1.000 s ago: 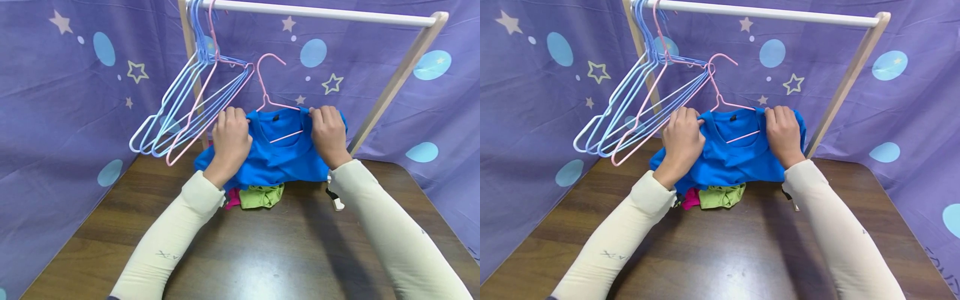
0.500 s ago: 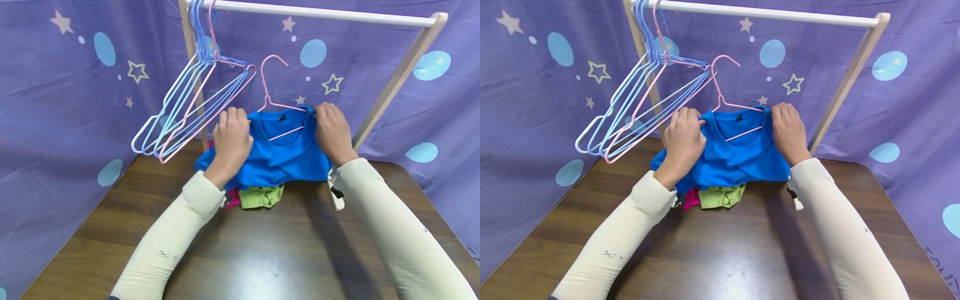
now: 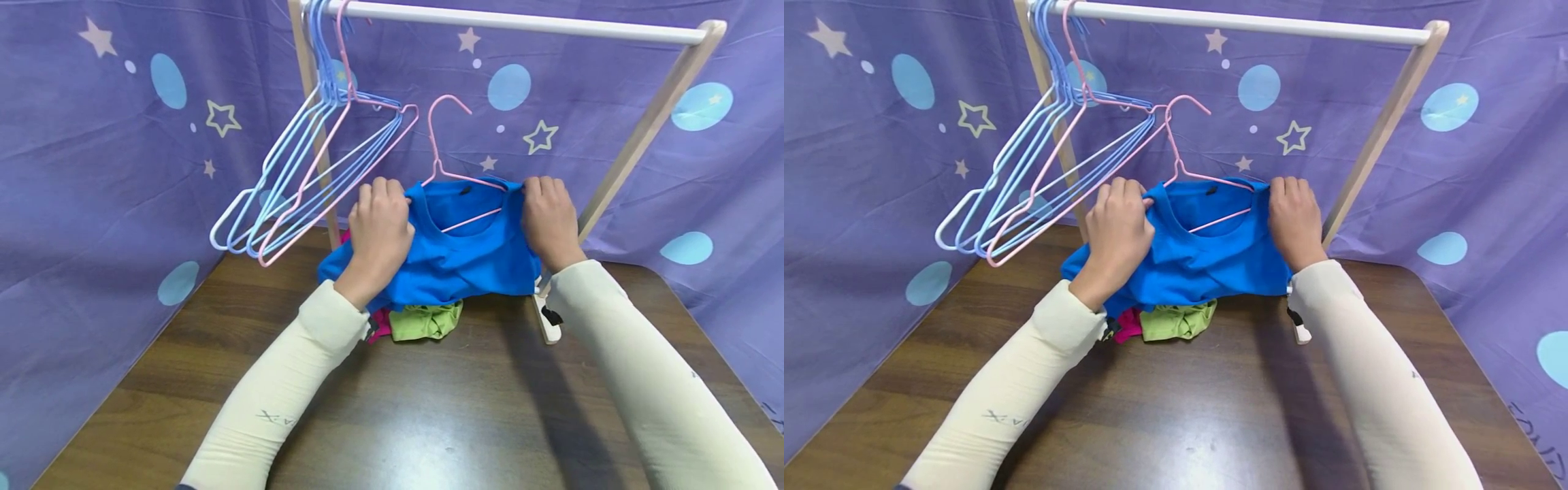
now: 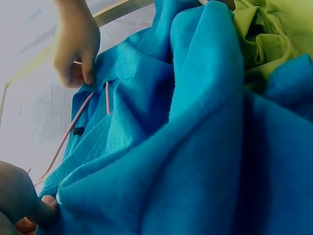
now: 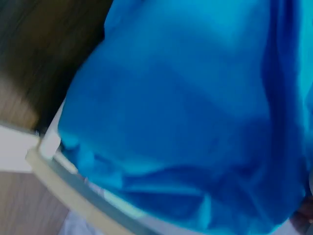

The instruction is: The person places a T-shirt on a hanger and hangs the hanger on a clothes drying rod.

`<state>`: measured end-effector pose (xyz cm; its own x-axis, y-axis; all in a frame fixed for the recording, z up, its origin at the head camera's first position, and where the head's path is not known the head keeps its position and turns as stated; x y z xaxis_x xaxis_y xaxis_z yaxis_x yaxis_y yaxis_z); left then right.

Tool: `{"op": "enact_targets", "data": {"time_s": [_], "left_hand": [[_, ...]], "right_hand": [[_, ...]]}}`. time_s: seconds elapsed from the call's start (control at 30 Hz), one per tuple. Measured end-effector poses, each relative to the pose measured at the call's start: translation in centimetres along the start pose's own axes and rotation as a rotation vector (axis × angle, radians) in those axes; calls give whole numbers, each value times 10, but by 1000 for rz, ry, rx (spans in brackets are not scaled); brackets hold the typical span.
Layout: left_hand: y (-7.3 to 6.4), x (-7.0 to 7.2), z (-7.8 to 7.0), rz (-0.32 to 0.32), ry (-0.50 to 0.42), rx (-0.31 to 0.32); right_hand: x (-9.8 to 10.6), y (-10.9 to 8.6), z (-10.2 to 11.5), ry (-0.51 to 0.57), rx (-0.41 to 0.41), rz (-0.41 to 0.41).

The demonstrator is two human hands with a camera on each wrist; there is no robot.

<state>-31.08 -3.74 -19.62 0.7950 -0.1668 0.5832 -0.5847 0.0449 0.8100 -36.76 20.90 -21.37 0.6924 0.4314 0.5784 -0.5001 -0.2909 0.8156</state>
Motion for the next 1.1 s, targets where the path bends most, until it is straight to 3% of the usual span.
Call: {"op": "enact_targets", "data": {"time_s": [0.13,0.23,0.37,0.67,0.87,1.1], "left_hand": [[0,0,-2,4,-2,-14],[0,1,-2,1,3,-22],[0,0,-4,2,8,-29],[0,-1,-9,-25,25,-60],[1,-1,-12,-26,37,-72],[0,-1,-15,2,3,-107]], "right_hand": [[-5,1,-2,42,-75,23],[-7,4,0,106,-84,57],[-8,8,9,201,-33,91],[3,25,52,364,115,51],[5,30,82,366,210,27],[9,28,91,258,262,-69]]}}
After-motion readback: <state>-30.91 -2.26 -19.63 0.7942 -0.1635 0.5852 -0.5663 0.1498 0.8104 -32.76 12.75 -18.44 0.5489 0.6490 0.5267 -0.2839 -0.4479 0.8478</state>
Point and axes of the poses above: each hand's wrist, its own y-axis towards the middle knuckle, its own x-axis out of the back of the hand, z = x × y, the point moved 8 cm from there along y, towards the middle knuckle, and after that the axes turned 10 degrees about y, right-handed, at the moved point
